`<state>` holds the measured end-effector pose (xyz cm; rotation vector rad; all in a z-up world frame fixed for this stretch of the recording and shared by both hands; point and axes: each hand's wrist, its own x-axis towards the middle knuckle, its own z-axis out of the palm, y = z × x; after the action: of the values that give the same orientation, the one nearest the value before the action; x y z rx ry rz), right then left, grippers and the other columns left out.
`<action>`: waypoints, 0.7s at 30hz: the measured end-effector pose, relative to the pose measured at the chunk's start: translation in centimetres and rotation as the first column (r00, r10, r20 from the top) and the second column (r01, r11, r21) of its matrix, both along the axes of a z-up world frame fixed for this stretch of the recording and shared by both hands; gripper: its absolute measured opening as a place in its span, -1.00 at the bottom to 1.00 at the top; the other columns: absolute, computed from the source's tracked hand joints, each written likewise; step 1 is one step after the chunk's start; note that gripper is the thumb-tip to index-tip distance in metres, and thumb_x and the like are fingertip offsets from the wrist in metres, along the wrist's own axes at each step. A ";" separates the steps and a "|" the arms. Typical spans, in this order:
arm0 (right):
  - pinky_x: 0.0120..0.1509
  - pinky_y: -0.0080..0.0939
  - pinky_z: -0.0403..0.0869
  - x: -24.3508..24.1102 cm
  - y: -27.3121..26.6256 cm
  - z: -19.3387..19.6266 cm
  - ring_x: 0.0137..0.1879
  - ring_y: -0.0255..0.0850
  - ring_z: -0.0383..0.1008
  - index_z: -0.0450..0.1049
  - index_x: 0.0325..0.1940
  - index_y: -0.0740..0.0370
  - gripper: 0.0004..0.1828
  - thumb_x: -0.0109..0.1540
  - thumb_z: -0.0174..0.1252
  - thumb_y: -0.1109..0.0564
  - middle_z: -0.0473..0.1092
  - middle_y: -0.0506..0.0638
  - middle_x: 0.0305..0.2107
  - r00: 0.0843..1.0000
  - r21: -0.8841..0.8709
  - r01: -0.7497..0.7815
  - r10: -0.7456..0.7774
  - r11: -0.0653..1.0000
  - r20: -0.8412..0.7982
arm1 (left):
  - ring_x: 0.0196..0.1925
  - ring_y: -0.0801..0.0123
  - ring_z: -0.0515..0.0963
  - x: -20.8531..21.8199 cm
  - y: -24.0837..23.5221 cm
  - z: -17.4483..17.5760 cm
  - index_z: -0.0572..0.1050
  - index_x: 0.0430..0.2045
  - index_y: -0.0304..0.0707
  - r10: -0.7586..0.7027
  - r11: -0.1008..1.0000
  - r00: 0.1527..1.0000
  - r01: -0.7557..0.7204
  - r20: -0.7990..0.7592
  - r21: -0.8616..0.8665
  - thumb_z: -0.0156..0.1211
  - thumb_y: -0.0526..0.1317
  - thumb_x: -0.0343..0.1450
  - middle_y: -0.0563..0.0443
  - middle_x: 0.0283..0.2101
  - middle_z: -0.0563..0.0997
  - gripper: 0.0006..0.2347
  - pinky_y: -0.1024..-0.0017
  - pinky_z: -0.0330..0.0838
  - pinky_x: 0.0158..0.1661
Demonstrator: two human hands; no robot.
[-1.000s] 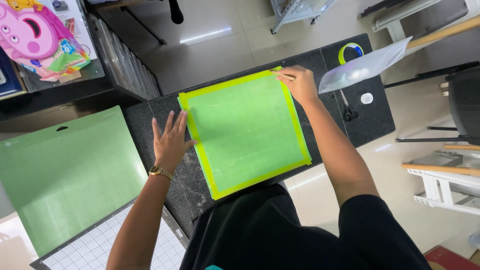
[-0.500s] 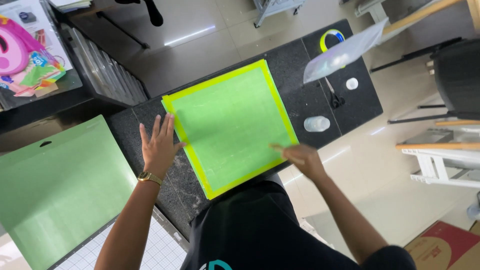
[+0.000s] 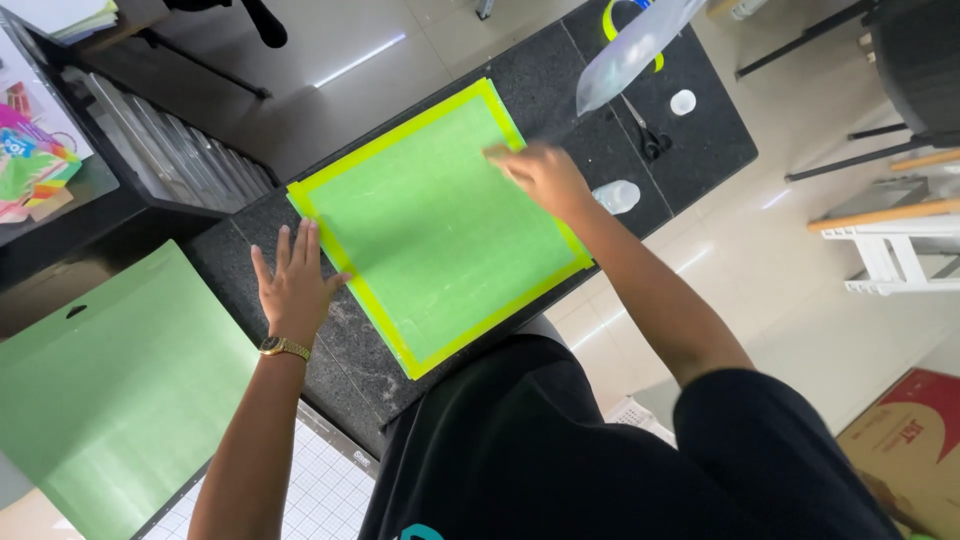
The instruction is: Applying a layer of adhesive to a green cutting mat using a brush and a bottle of adhesive.
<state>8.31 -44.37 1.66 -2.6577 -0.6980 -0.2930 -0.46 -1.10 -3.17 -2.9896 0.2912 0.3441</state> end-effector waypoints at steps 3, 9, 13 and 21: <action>-0.08 -0.05 0.57 -9.7 -2.4 0.4 -0.22 -0.02 0.60 0.64 -0.07 0.04 -0.85 0.28 0.28 0.19 0.56 0.06 -0.35 0.995 0.145 0.018 -0.004 0.989 -0.099 | 0.58 0.20 0.03 0.1 0.2 -0.1 -0.03 0.53 -0.01 -0.003 1.000 1.000 0.003 -0.016 -0.023 -0.27 0.38 0.44 0.14 0.57 0.07 -0.23 -0.21 -0.37 0.47; 0.20 -0.03 0.55 -22.8 -3.8 2.0 0.01 0.03 0.61 0.66 -0.11 0.15 -0.87 0.30 0.24 0.15 0.62 0.08 -0.17 0.938 0.183 0.193 -0.126 0.964 -0.323 | 0.58 0.09 0.00 0.3 0.0 1.2 -0.03 0.53 -0.04 0.003 0.990 0.997 -0.013 -0.074 -0.137 -0.27 0.36 0.45 0.06 0.57 0.06 -0.24 -0.30 -0.33 0.44; 0.18 -0.05 0.56 -20.1 -3.5 3.1 -0.02 0.01 0.62 0.66 -0.05 0.19 -0.84 0.33 0.27 0.12 0.61 0.13 -0.16 0.927 0.163 0.345 -0.308 0.924 -0.216 | 0.59 0.08 -0.05 0.4 0.0 1.3 -0.04 0.53 -0.08 0.004 0.985 0.995 -0.022 -0.103 -0.168 -0.24 0.33 0.46 0.04 0.58 0.02 -0.24 -0.32 -0.41 0.44; 0.04 -0.23 0.55 -24.1 8.0 -6.3 -0.13 -0.20 0.59 0.54 -0.23 -0.03 -0.89 0.29 0.20 -0.03 0.55 -0.13 -0.29 0.965 -0.053 0.262 -0.263 0.964 -0.018 | 0.59 0.02 -0.15 0.7 0.1 1.1 -0.11 0.53 -0.05 0.029 0.984 0.983 -0.060 -0.182 -0.166 -0.26 0.36 0.44 0.08 0.59 -0.09 -0.22 -0.37 -0.44 0.41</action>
<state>-15.84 -36.32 -4.68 -2.7976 -0.3470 -0.3167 0.22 -0.99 -2.09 -3.1414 0.2847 0.6261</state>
